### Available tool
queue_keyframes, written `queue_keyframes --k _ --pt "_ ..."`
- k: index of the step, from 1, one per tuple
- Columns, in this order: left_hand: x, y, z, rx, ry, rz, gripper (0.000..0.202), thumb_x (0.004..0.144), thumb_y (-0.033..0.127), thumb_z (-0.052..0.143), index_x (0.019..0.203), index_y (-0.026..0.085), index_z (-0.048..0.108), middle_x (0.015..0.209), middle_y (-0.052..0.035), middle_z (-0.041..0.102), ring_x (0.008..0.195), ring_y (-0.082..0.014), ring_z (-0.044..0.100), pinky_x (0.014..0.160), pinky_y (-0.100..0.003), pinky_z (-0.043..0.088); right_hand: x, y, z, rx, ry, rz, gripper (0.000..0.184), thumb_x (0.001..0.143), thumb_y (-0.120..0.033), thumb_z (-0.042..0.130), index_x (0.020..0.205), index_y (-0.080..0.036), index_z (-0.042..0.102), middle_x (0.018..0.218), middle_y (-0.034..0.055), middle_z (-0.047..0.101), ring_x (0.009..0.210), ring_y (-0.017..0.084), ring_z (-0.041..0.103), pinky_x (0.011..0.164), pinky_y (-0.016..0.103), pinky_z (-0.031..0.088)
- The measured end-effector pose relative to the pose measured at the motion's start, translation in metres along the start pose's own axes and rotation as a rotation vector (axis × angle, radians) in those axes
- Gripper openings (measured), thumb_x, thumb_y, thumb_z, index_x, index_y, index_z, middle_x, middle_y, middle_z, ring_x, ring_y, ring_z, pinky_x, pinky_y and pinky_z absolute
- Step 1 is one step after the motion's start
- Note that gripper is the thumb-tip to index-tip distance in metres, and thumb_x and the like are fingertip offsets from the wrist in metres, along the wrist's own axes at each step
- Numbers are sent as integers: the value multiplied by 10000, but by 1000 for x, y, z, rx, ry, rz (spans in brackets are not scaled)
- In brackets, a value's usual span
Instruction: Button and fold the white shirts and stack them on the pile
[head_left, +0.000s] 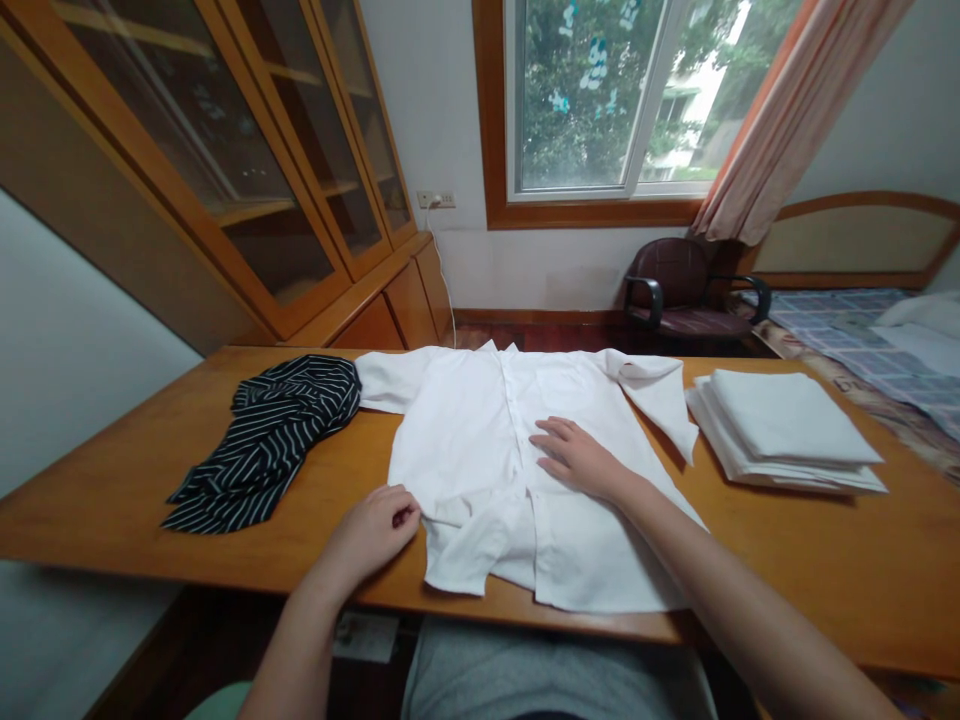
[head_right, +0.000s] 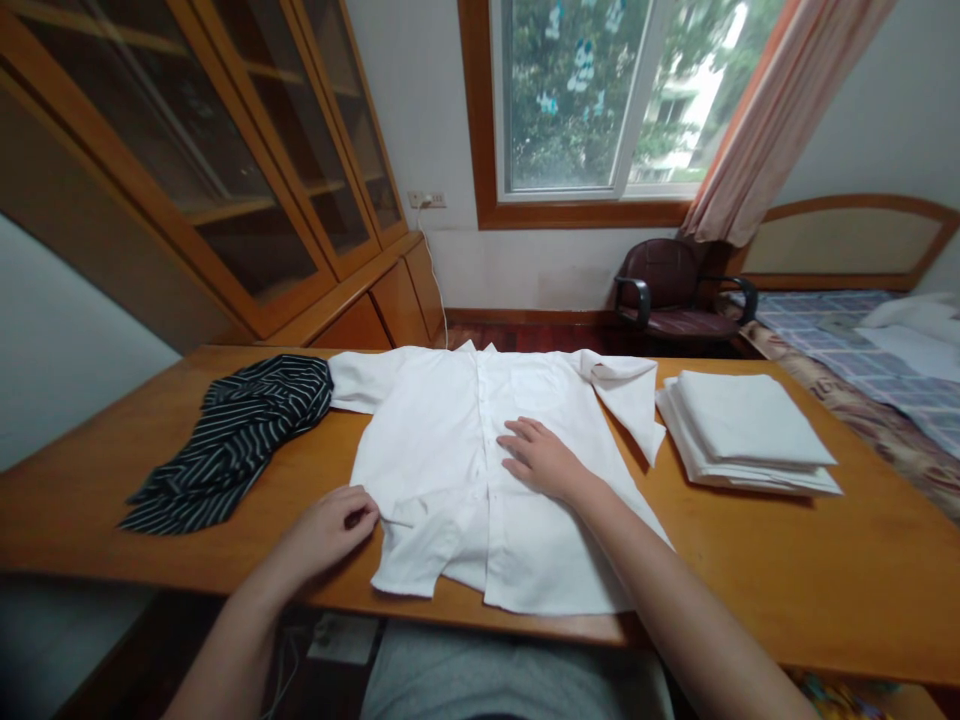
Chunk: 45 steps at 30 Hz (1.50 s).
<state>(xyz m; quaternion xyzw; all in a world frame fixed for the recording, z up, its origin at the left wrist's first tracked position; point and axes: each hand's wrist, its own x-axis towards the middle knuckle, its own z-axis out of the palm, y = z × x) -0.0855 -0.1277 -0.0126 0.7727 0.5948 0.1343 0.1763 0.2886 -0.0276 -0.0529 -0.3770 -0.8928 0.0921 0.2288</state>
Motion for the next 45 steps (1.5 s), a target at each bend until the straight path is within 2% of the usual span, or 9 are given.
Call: queue_keyframes --k 4,8,16,21,27,32,35,38,45 --pt "6 -3 6 -25 86 62 164 914 291 531 848 227 666 911 -49 685 926 -240 605 856 -363 470 2 6 10 -37 40 38 369 962 -342 588 1316 -260 648 1440 111 568 1362 330 482 1127 544 434" --pt "19 -6 14 32 192 35 128 929 294 523 864 227 611 935 -50 648 938 -250 579 856 -384 477 3 9 12 -70 58 68 389 975 -365 571 1340 -247 638 1459 113 559 1372 332 480 1144 541 419" --pt "32 9 31 90 233 46 215 939 324 535 1130 236 576 1106 -66 576 1069 -277 523 973 -452 460 7 21 17 -170 62 114 426 993 -380 537 1383 -229 616 1509 106 519 1407 326 453 1173 524 385" --pt "24 21 35 90 215 70 245 893 331 620 1110 242 546 1121 -54 575 1090 -271 527 959 -425 471 10 24 18 -251 40 159 447 1002 -403 507 1404 -233 604 1530 96 495 1422 324 439 1193 505 354" --pt "20 32 37 264 298 -167 182 875 350 649 963 218 559 1004 -74 598 982 -292 545 847 -399 472 14 25 17 -285 16 227 462 1015 -416 470 1424 -234 583 1544 99 476 1437 325 418 1196 508 336" --pt "23 32 36 244 250 -167 147 904 301 613 1018 207 618 1048 -77 639 992 -280 539 888 -390 450 15 29 19 -287 1 241 471 1015 -427 466 1435 -240 570 1557 91 461 1452 321 395 1199 503 320" --pt "25 33 36 204 192 -144 55 909 219 570 919 195 619 968 -70 658 943 -260 549 872 -370 442 15 29 18 -285 1 233 467 1014 -419 468 1430 -235 576 1554 95 464 1455 319 389 1201 500 316" --pt "25 35 34 191 143 -145 111 898 153 526 812 196 581 883 -63 652 892 -243 559 837 -348 430 15 28 18 -287 -10 232 468 1017 -415 460 1430 -228 575 1553 102 464 1456 320 388 1201 501 317" --pt "2 26 6 151 -62 -223 127 837 104 495 763 200 532 833 -43 618 799 -197 582 708 -283 382 16 24 16 -282 -31 256 476 1019 -417 449 1440 -227 565 1563 104 450 1455 332 386 1193 517 323"
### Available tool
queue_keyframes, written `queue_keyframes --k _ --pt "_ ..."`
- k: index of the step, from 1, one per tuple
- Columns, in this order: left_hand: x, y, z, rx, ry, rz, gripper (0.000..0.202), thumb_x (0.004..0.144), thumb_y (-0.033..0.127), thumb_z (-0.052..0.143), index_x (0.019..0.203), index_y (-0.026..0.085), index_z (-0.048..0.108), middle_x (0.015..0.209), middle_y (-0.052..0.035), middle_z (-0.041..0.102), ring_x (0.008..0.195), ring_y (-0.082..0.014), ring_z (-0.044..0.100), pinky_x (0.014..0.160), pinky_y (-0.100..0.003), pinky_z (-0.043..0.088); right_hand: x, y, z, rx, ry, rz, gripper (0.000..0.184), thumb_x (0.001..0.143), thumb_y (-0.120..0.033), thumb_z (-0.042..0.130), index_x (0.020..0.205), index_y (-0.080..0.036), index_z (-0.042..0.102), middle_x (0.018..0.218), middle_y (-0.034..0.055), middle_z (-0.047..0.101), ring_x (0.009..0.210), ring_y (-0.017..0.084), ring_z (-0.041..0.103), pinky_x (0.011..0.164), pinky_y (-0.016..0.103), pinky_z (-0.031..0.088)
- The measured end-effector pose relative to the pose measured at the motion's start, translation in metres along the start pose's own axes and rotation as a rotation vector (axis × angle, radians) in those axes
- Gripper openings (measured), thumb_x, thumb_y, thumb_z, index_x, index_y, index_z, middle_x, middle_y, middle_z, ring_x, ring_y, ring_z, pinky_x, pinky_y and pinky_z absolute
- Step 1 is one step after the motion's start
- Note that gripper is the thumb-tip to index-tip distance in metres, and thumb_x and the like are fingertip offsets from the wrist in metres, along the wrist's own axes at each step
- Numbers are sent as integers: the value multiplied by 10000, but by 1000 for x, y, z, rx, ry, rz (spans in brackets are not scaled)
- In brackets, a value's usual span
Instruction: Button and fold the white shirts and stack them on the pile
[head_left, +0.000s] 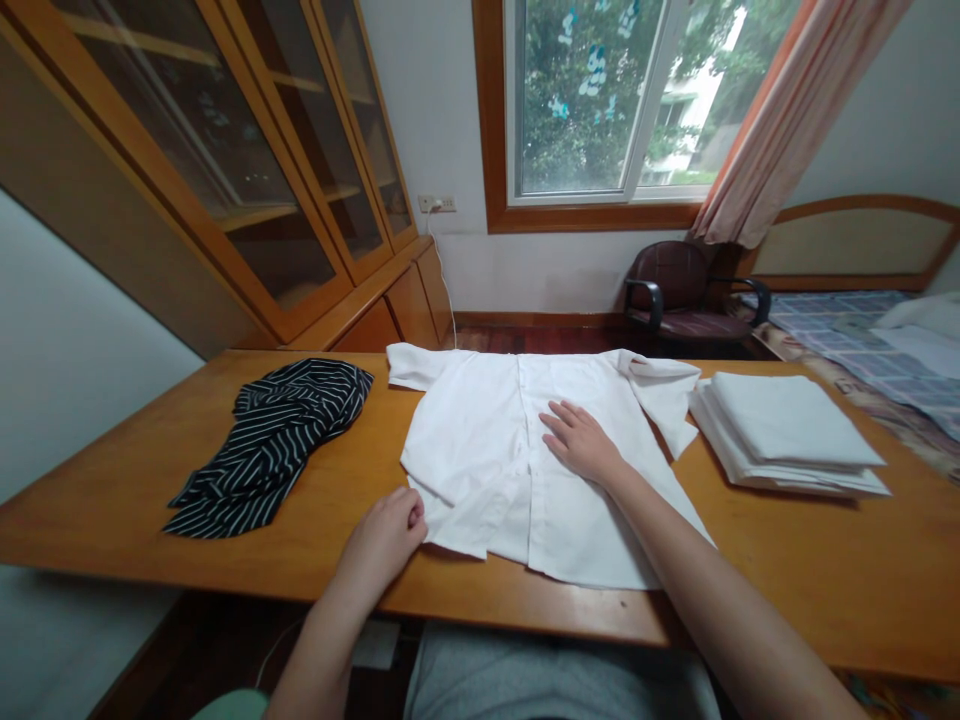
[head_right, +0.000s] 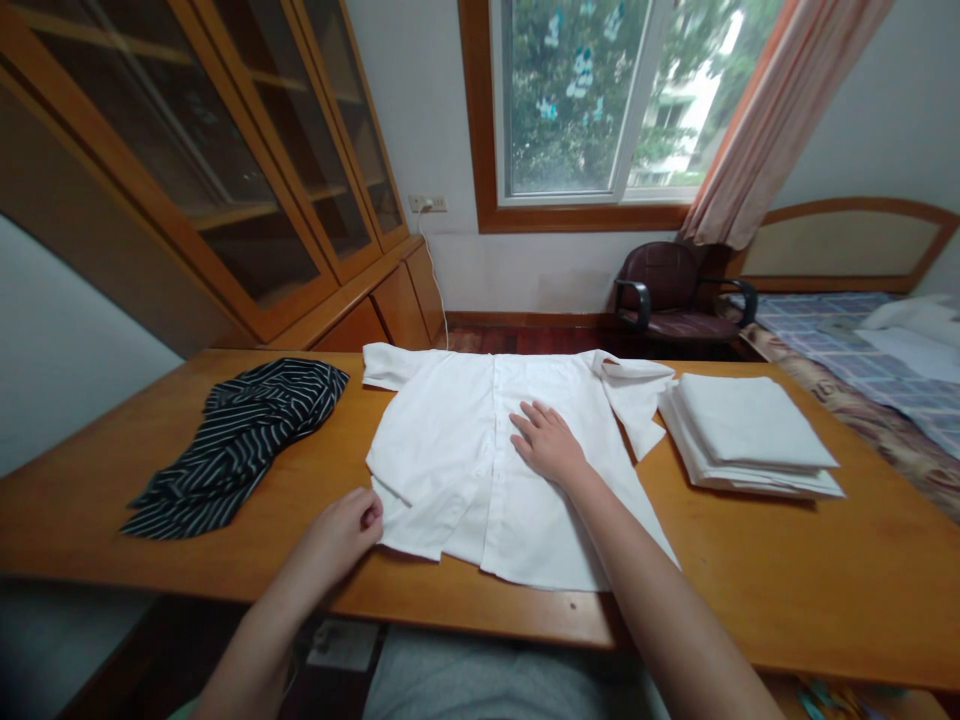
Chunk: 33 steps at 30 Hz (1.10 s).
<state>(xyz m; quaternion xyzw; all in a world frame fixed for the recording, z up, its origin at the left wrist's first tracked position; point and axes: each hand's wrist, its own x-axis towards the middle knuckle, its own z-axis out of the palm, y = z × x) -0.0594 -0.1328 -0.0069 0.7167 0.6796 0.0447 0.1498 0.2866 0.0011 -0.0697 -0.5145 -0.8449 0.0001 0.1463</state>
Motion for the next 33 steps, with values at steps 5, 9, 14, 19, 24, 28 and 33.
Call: queue_keyframes --k 5,9,14,19,24,28,33 --pt "-23 -22 -17 28 -195 15 121 793 105 502 720 196 530 810 -35 628 759 -186 584 667 -266 353 -1 -1 -1 1 2 4 474 1015 -417 455 1442 -243 563 1570 91 442 1460 321 380 1197 502 315" --pt "-33 -18 -38 -46 -314 41 125 795 152 506 704 188 585 761 -25 634 733 -184 592 660 -261 374 -2 -4 -3 -12 -12 4 480 1018 -423 444 1448 -240 556 1576 88 434 1467 313 369 1202 492 302" --pt "-31 10 -66 -178 -236 224 146 846 261 557 888 211 688 949 -36 680 900 -208 629 822 -289 456 -4 -7 -4 -18 -36 17 486 1024 -422 433 1460 -236 541 1589 90 413 1477 316 351 1205 502 292" --pt "-21 44 -60 -175 -227 493 393 822 287 695 1211 287 640 1232 -50 617 1181 -247 557 1037 -345 436 -7 -10 -5 -16 -27 7 489 1024 -430 439 1462 -238 538 1588 95 412 1479 317 349 1200 507 299" --pt "5 72 -36 -83 -208 641 336 922 267 597 1256 272 628 1222 -71 601 1132 -240 588 996 -349 466 -14 -16 -8 -4 -16 -2 478 1021 -408 446 1457 -240 543 1587 92 414 1474 322 358 1193 522 309" --pt "44 82 -22 -23 -165 641 238 935 269 565 1153 225 649 1171 -79 594 1032 -234 627 929 -343 481 -23 -23 -11 15 -11 -9 472 1017 -401 455 1452 -244 548 1589 89 411 1478 315 353 1192 523 314" --pt "97 93 -4 11 -91 506 191 939 317 551 1072 204 628 1056 -74 614 913 -229 647 817 -328 475 -31 -29 -14 34 -11 7 461 1011 -381 469 1440 -237 558 1588 89 413 1475 316 359 1194 522 316"
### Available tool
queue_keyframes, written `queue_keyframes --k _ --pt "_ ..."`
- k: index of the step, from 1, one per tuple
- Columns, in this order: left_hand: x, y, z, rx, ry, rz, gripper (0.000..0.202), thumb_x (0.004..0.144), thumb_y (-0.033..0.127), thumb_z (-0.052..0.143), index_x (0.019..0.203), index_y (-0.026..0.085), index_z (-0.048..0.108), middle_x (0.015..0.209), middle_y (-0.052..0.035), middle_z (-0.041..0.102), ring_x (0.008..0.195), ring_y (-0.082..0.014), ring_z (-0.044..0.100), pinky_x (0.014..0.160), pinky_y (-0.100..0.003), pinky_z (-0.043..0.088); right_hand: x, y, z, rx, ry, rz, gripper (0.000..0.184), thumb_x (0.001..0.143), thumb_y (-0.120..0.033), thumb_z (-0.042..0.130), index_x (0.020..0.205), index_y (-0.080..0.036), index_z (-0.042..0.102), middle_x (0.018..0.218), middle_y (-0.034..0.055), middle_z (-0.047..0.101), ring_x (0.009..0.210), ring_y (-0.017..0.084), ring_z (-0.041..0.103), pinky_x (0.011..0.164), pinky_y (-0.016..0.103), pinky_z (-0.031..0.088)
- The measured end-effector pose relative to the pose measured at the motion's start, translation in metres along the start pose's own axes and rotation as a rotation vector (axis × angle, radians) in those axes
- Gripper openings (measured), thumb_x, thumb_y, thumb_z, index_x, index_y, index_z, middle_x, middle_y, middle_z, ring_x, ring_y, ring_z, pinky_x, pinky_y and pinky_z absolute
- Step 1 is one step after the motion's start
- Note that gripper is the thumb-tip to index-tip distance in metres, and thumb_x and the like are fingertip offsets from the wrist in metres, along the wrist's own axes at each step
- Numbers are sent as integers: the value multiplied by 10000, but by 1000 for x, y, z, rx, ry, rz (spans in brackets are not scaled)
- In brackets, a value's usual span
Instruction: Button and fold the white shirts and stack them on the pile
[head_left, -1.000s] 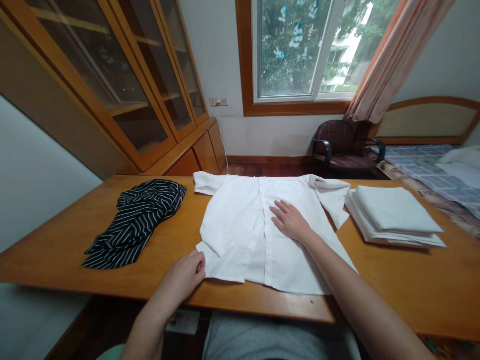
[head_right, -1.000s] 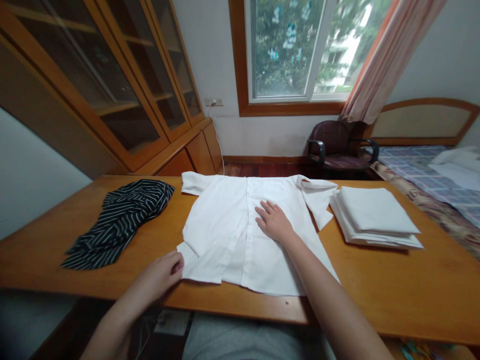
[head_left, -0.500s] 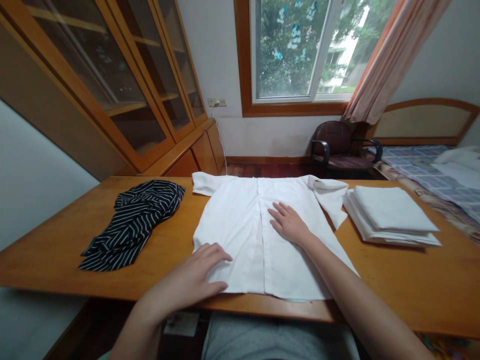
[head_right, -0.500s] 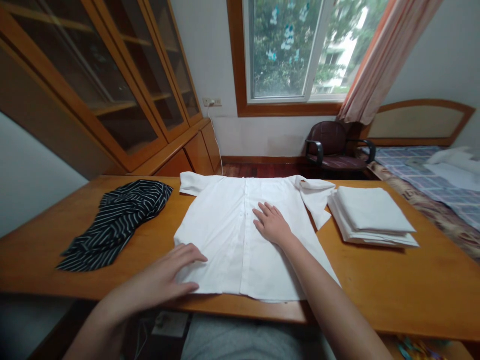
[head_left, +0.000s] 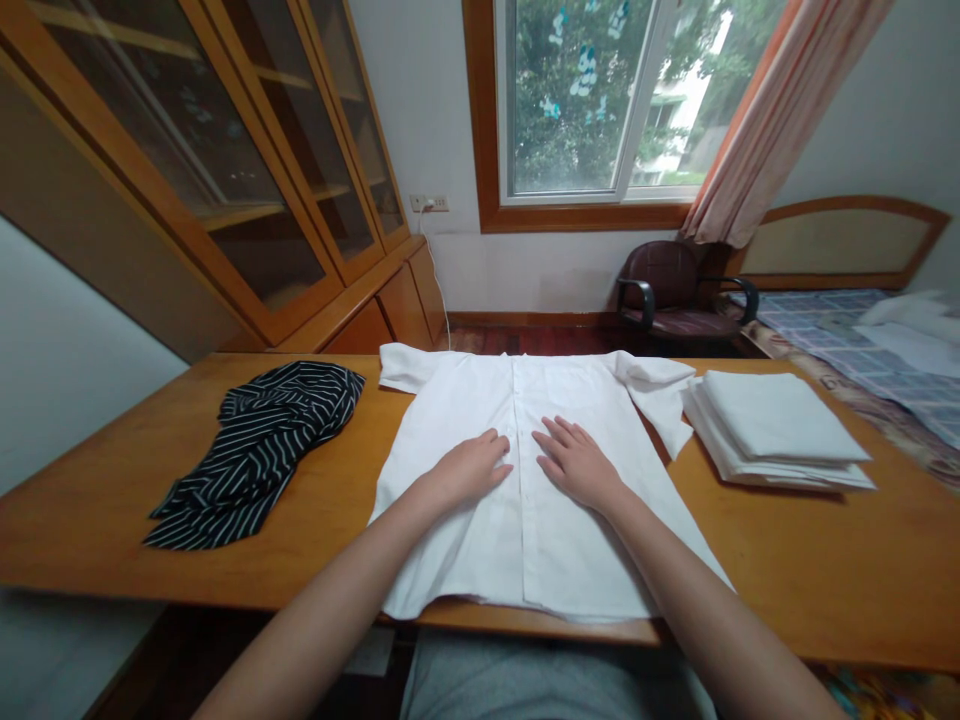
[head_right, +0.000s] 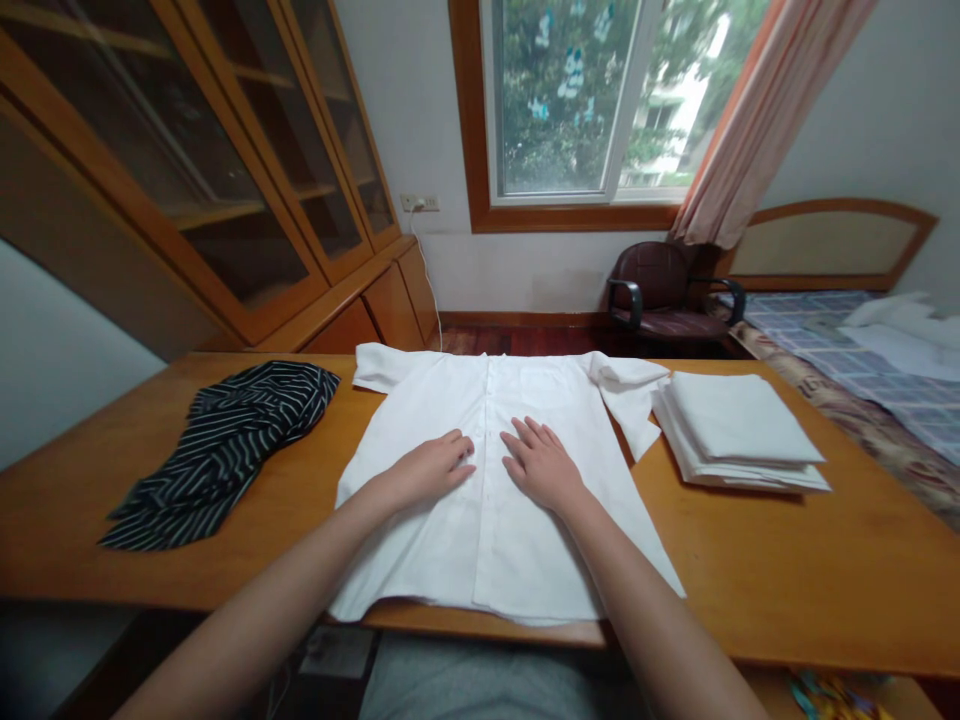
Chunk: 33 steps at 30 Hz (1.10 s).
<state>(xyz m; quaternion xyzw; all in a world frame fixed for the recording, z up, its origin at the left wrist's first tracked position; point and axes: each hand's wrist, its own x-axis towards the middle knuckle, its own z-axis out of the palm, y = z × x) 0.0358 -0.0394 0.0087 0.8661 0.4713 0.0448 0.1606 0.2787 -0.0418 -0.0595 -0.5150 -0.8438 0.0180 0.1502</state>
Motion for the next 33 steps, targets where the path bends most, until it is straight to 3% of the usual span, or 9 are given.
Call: queue_keyframes --k 6,9,13,18,22,25,29,31,33 --pt "31 -9 20 -87 180 -82 214 973 394 508 931 205 597 930 -50 641 884 -224 614 752 -325 448 -3 -1 -2 27 13 3 454 998 -361 490 1425 -230 570 1572 91 440 1464 313 376 1193 513 323" --pt "30 -14 32 -165 275 -77 187 978 319 476 883 203 587 894 -33 618 866 -196 591 769 -313 449 -3 -1 -2 42 26 4 440 991 -357 500 1405 -234 589 1555 89 465 1457 309 388 1187 513 335" --pt "21 -18 44 -190 352 -10 136 953 233 476 965 194 605 944 -45 611 929 -198 581 870 -332 461 -2 -1 -4 61 25 10 421 984 -343 514 1377 -227 610 1536 92 490 1447 308 401 1187 511 339" --pt "-2 -10 36 -268 190 -11 226 921 349 556 1098 215 601 1022 -39 626 894 -196 618 838 -329 487 -2 -1 -5 76 28 7 400 983 -340 516 1349 -227 630 1517 95 511 1441 306 409 1184 507 347" --pt "-18 -1 23 -246 25 -75 317 848 327 612 1151 233 593 863 -2 636 773 -200 615 722 -308 456 -2 1 -3 75 28 4 407 988 -351 509 1356 -218 624 1523 95 504 1443 302 403 1189 498 340" --pt "-20 3 22 -431 8 -84 297 849 252 563 1145 234 579 789 17 610 744 -180 606 691 -281 439 -2 2 -1 72 33 0 408 991 -353 504 1357 -217 622 1519 98 507 1440 299 407 1188 494 341" --pt "-16 5 28 -840 -20 -120 265 890 295 525 1140 208 531 754 35 570 661 -139 587 660 -256 458 -2 3 0 70 43 -14 400 987 -353 508 1345 -222 630 1506 103 521 1429 298 420 1176 499 356" --pt "-17 7 28 -863 -49 -141 254 910 300 491 1142 202 525 752 35 573 639 -133 574 648 -255 461 -2 3 0 69 47 -14 400 985 -347 507 1343 -219 631 1501 106 526 1426 300 424 1171 501 363" --pt "-24 10 23 -714 -33 -118 234 923 303 486 1128 212 552 807 18 599 698 -146 585 685 -269 469 -2 3 0 72 52 -10 398 983 -344 511 1341 -219 633 1502 106 525 1425 299 426 1172 501 362"
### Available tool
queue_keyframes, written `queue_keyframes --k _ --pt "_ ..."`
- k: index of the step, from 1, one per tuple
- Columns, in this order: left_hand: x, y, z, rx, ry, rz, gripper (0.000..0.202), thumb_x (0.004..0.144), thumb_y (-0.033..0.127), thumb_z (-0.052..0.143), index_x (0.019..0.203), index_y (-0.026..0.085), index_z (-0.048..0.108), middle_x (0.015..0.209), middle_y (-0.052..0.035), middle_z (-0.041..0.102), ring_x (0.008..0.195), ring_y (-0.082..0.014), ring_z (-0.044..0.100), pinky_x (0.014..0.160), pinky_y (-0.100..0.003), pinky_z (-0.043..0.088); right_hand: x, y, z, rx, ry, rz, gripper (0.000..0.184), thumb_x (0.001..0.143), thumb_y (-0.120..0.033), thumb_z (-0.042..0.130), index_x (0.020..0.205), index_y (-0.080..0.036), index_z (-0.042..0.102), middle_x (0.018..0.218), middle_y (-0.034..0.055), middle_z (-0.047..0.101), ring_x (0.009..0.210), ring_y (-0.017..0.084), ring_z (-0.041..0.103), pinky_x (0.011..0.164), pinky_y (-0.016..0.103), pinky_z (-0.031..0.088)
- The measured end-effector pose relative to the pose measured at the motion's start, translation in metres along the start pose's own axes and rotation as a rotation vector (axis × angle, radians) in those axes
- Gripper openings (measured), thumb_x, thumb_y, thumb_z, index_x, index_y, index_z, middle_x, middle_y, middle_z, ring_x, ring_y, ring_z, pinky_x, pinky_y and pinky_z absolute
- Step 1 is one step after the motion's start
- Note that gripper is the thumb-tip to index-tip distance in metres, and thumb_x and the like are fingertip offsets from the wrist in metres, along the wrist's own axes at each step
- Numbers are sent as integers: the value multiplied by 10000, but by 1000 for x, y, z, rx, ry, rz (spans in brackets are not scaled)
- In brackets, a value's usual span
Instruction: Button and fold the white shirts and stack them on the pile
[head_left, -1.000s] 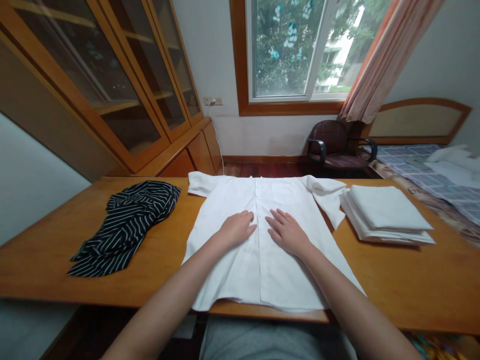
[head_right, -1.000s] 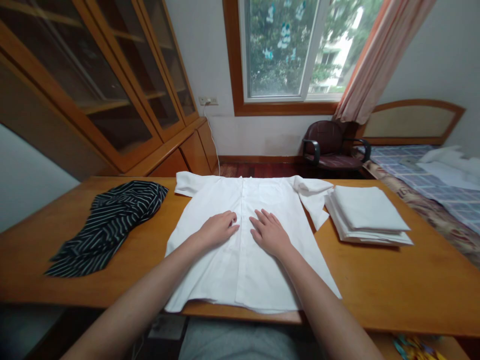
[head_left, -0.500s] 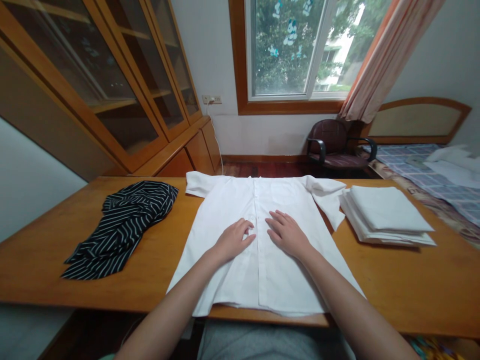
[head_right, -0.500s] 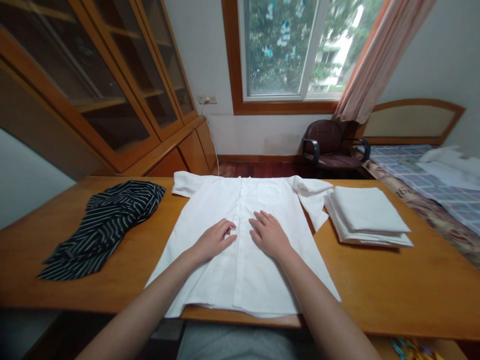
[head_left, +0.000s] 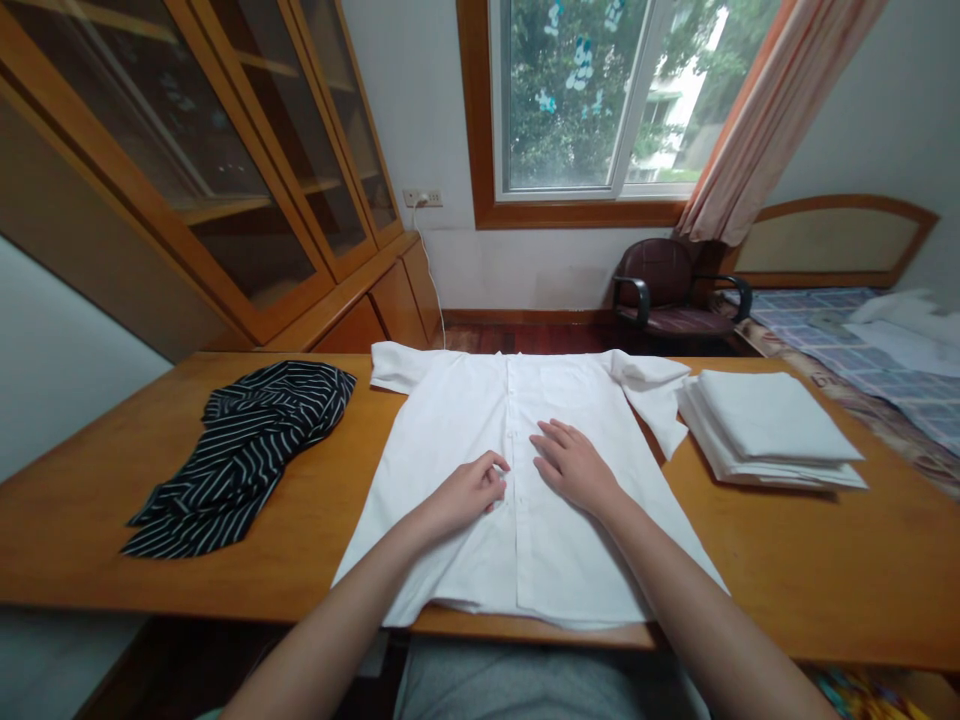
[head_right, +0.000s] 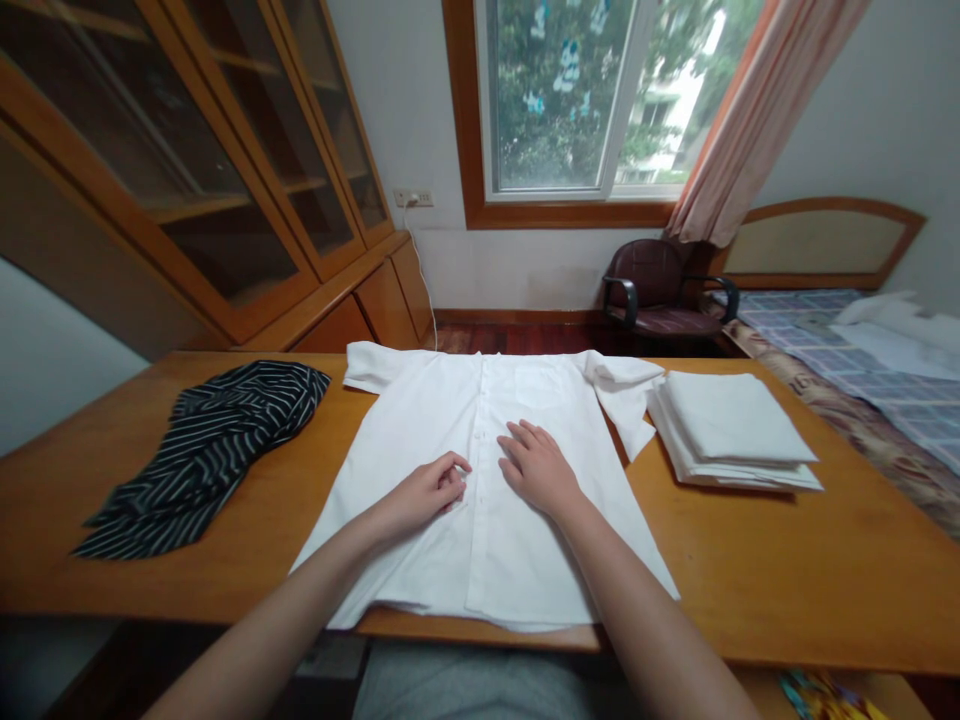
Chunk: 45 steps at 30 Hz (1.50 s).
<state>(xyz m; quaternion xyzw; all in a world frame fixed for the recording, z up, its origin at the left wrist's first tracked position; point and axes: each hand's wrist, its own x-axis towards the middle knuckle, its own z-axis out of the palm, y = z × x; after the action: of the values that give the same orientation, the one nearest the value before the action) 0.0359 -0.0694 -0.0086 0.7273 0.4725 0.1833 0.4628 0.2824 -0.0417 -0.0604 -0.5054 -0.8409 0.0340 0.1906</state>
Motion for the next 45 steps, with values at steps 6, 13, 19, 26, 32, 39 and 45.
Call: queue_keyframes --k 6,13,19,26,32,39,45 --pt "-28 18 -8 509 -55 249 217 912 289 592 1124 245 604 1076 -30 593 937 -192 600 827 -303 468 0 1 1 4 1 2 400 990 -361 503 1345 -227 630 1499 96 528 1426 299 423 1172 496 363" --pt "-24 28 -6 937 -187 458 215 838 37 569 878 218 678 1076 -59 603 1008 -249 524 812 -353 436 0 -2 -3 11 3 0 394 989 -344 500 1336 -218 636 1493 98 535 1419 299 431 1168 494 370" --pt "-22 26 -4 1084 -252 580 146 801 60 632 842 199 648 1058 -77 611 951 -257 502 764 -381 421 0 -2 -2 6 8 4 390 987 -348 505 1330 -218 638 1491 95 537 1415 297 435 1172 489 368" --pt "-25 22 -4 929 -268 628 124 826 88 614 804 209 597 1001 -52 605 912 -223 544 780 -352 458 -1 -1 0 31 22 5 380 977 -327 532 1325 -219 642 1489 99 537 1412 304 437 1167 496 370" --pt "-25 23 -3 419 -219 615 235 780 -3 509 890 197 565 1092 -48 597 942 -153 592 845 -255 484 0 1 2 55 44 -7 367 967 -310 545 1309 -223 646 1458 107 560 1389 311 455 1145 507 386" --pt "-12 17 -10 261 -85 499 53 917 174 540 942 199 579 926 -26 601 798 -145 565 758 -267 474 -1 -4 -6 124 79 -64 282 921 -240 608 1192 -243 687 1332 109 611 1237 292 529 1041 480 449" --pt "21 -19 -11 262 360 311 90 933 180 509 864 197 565 874 -13 572 799 -161 571 762 -306 470 0 -23 -19 239 -18 -288 322 842 -87 597 1097 -245 714 1177 85 644 1007 230 563 907 397 468"
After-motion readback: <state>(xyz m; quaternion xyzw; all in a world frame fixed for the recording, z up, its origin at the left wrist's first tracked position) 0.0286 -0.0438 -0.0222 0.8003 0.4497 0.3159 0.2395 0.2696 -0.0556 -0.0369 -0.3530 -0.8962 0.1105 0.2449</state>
